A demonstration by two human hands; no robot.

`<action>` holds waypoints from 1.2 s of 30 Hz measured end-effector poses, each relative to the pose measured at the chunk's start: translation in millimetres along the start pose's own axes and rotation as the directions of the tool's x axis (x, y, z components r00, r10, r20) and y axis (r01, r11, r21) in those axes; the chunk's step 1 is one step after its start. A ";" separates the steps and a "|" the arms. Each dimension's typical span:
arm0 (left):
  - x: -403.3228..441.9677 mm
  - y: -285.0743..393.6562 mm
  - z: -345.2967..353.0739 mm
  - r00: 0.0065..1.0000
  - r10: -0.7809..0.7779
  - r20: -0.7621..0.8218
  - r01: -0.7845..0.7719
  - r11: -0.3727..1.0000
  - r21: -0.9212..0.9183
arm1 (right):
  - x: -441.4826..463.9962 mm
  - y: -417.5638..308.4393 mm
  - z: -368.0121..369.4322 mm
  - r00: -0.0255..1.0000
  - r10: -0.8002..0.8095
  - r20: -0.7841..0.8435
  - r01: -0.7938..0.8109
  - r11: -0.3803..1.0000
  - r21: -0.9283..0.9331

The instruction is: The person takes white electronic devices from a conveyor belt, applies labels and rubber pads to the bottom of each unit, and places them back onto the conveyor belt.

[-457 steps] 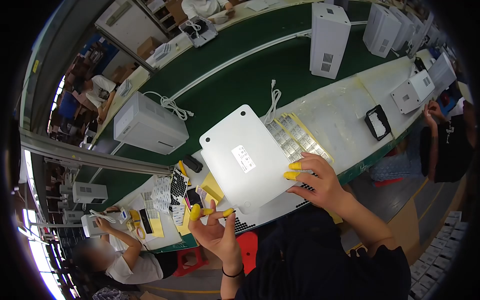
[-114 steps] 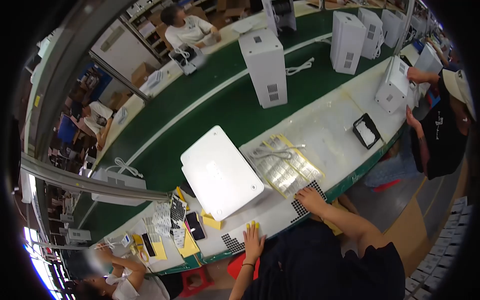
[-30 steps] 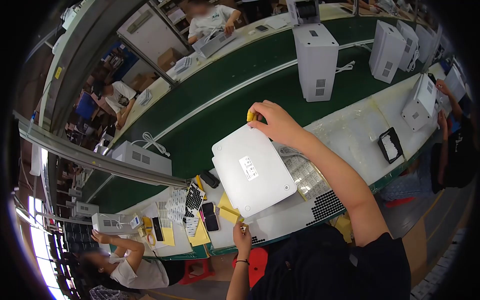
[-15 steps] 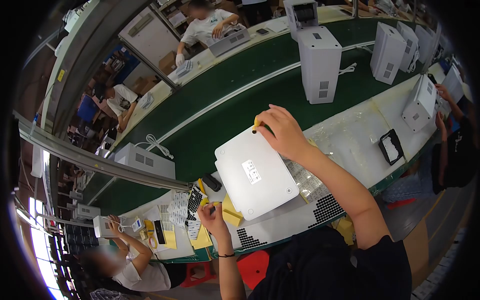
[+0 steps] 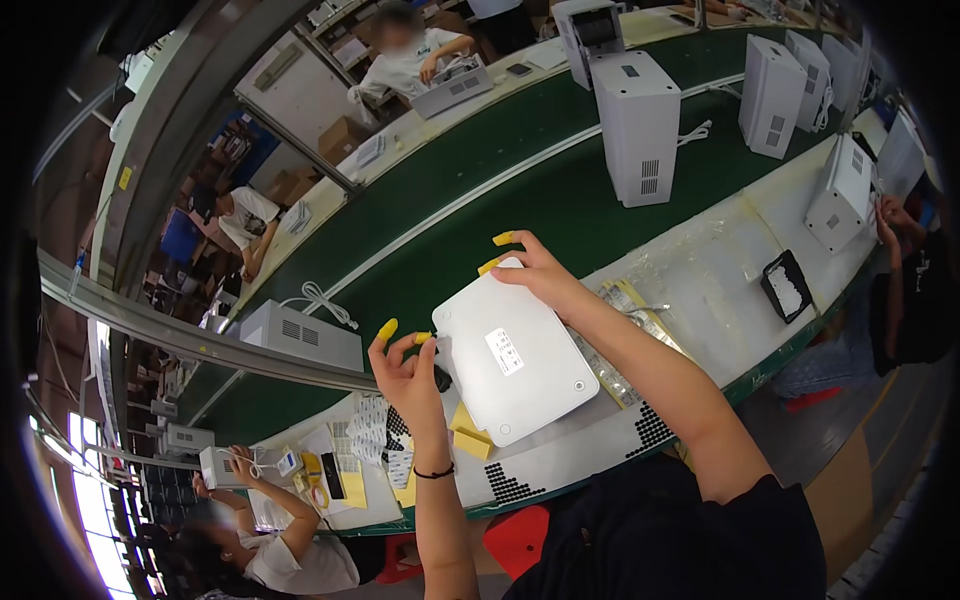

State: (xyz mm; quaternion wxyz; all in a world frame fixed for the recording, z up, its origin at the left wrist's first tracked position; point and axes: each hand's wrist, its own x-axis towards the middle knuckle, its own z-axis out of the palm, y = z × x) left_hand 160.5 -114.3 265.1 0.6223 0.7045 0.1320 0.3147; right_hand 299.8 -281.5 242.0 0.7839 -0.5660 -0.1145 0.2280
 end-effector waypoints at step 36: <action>-30.6 -7.5 -13.4 0.971 0.225 0.084 -0.240 0.905 0.352 | -0.8 12.5 -22.7 0.989 0.132 0.073 -0.146 0.961 0.235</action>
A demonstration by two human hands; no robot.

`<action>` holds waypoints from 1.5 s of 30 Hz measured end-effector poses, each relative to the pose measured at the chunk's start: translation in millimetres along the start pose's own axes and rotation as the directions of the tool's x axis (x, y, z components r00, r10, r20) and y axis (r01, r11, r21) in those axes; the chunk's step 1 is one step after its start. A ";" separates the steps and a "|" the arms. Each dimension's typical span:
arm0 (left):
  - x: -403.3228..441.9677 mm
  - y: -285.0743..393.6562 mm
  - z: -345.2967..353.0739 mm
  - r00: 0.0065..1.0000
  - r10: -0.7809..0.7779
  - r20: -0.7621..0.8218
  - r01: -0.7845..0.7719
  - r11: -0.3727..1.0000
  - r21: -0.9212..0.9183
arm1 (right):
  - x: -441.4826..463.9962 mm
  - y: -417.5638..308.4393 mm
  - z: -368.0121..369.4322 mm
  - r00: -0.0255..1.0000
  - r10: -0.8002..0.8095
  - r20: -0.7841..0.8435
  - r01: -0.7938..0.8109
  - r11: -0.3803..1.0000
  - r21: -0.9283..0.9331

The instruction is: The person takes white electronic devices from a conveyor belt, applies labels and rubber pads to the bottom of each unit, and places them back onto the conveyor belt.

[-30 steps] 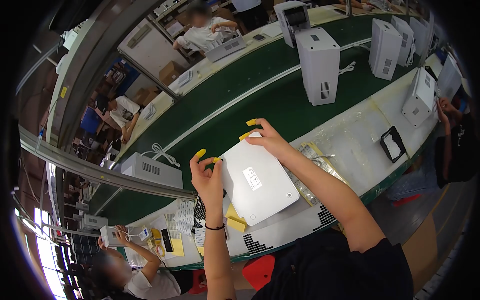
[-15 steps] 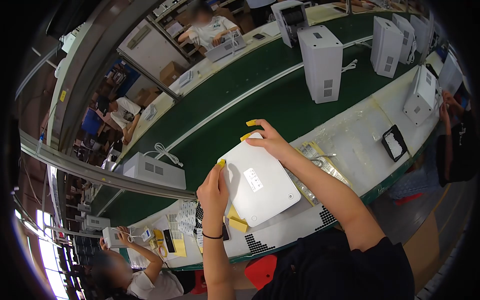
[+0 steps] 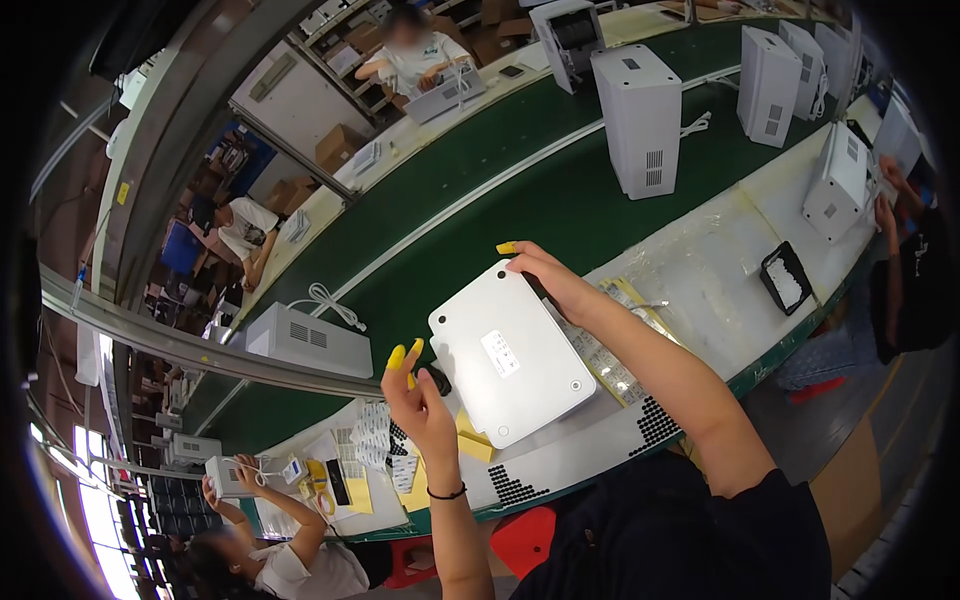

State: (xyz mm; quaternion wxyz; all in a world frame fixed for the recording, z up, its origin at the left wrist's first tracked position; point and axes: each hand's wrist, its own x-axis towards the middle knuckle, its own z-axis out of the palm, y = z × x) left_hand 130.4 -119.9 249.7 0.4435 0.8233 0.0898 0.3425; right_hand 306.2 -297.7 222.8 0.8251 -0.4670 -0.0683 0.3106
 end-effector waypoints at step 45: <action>-81.0 39.7 -4.5 0.984 0.138 0.109 -0.146 0.987 0.065 | -1.6 11.2 15.3 0.976 -0.184 -0.119 0.169 0.977 -0.131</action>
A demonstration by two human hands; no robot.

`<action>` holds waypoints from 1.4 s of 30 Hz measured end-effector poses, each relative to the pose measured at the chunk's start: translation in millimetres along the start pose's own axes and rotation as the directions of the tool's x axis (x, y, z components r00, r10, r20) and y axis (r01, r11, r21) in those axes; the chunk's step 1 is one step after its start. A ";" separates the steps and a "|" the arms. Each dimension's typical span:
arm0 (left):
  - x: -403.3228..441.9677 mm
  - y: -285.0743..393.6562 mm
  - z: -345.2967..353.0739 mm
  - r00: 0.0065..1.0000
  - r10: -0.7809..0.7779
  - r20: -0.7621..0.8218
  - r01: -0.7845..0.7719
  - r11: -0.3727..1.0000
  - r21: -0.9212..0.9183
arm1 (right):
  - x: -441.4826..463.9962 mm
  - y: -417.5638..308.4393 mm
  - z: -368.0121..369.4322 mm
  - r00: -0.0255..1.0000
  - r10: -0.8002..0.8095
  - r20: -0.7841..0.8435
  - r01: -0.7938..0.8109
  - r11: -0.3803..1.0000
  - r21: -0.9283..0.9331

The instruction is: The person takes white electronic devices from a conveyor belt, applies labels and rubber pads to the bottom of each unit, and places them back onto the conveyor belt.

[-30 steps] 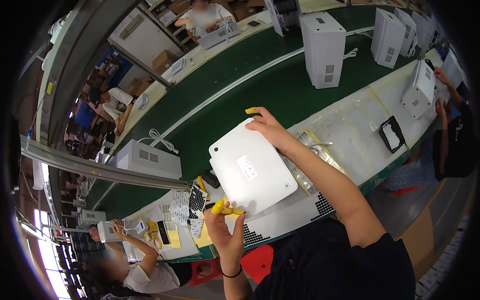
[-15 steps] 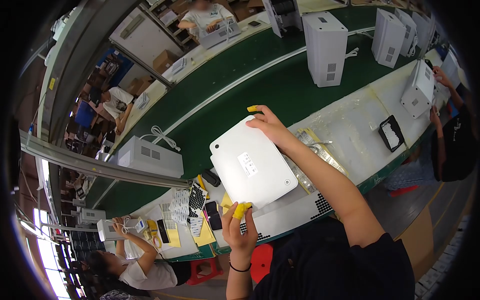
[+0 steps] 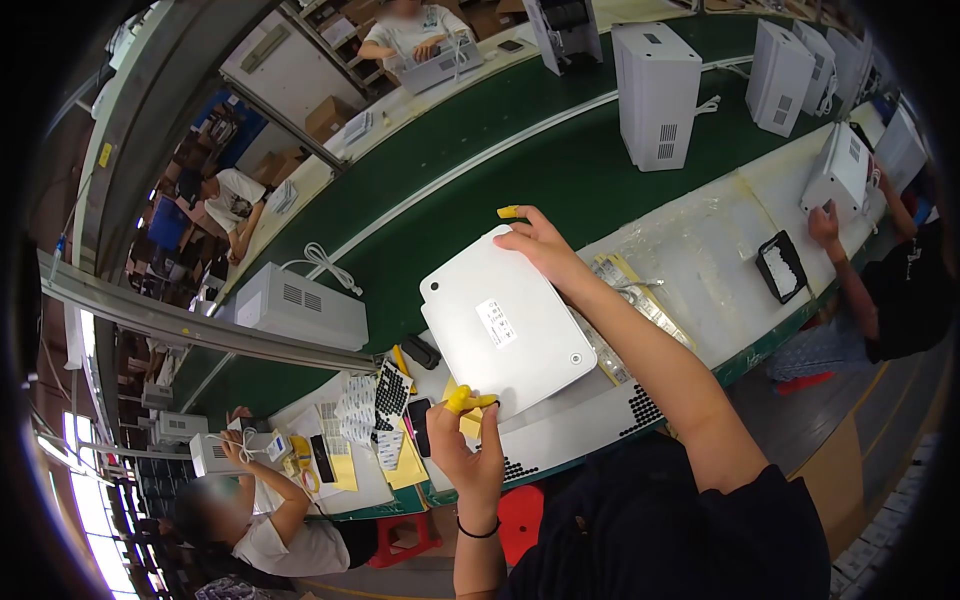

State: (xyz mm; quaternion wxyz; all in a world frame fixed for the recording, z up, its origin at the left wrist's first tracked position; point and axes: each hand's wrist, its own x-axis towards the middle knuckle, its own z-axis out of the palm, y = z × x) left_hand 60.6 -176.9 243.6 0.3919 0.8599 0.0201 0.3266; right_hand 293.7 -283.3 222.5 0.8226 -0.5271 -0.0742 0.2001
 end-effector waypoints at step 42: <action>-18.2 -10.2 37.0 0.911 -0.413 0.018 0.359 0.769 -0.529 | -154.4 -53.9 -30.5 0.840 -0.283 0.462 0.521 0.186 -0.833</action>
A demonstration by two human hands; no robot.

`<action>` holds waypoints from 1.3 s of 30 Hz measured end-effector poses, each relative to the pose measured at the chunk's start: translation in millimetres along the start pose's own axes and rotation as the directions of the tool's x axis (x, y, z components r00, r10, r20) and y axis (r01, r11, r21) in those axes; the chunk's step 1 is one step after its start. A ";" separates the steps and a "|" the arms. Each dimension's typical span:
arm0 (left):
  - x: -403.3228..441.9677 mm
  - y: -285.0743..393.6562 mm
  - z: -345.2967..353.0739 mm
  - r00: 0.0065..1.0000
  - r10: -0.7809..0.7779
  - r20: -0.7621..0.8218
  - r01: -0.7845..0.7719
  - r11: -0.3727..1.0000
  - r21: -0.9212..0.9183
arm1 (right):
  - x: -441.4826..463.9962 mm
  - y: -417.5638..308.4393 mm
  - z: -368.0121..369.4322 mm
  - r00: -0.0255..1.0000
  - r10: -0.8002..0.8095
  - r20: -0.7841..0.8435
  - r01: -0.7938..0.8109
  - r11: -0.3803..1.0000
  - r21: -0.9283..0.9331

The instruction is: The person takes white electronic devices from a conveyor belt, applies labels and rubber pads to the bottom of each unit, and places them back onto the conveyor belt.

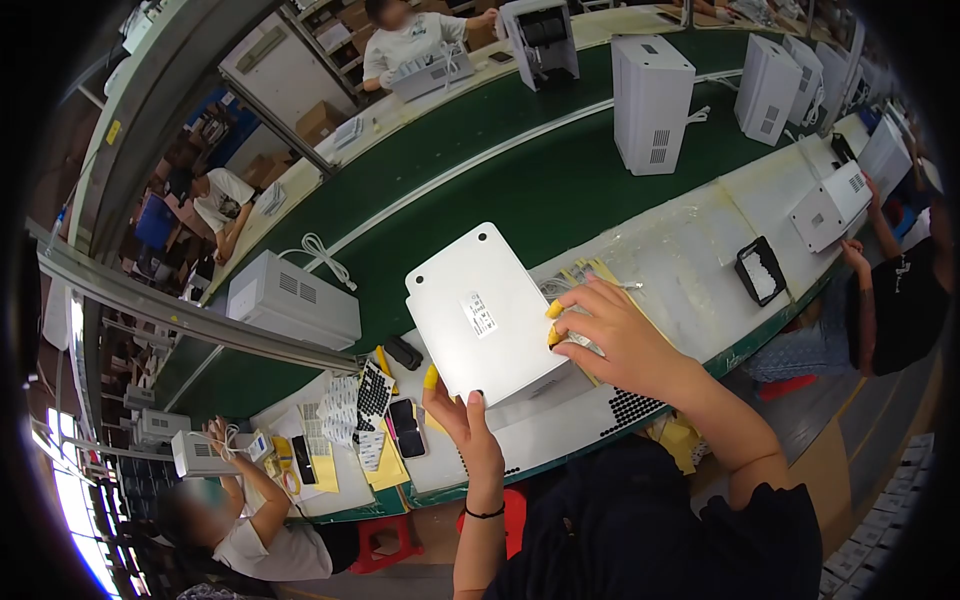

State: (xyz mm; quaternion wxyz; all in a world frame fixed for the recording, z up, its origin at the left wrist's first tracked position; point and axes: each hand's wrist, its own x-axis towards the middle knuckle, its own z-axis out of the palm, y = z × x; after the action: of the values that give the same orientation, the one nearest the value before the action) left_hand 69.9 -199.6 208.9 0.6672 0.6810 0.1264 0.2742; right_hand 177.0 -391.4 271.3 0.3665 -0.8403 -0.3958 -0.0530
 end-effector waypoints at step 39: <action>-51.7 -38.3 -44.8 0.986 0.067 -0.151 -0.031 0.973 0.230 | 84.0 87.9 57.5 0.868 0.392 0.303 -0.466 0.438 0.769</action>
State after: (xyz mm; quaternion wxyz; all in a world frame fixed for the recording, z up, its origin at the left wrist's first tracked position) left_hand 10.8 -186.9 159.1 0.5659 0.7318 0.1926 0.3275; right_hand 284.6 -337.7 211.1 0.6997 -0.6433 -0.1615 0.2656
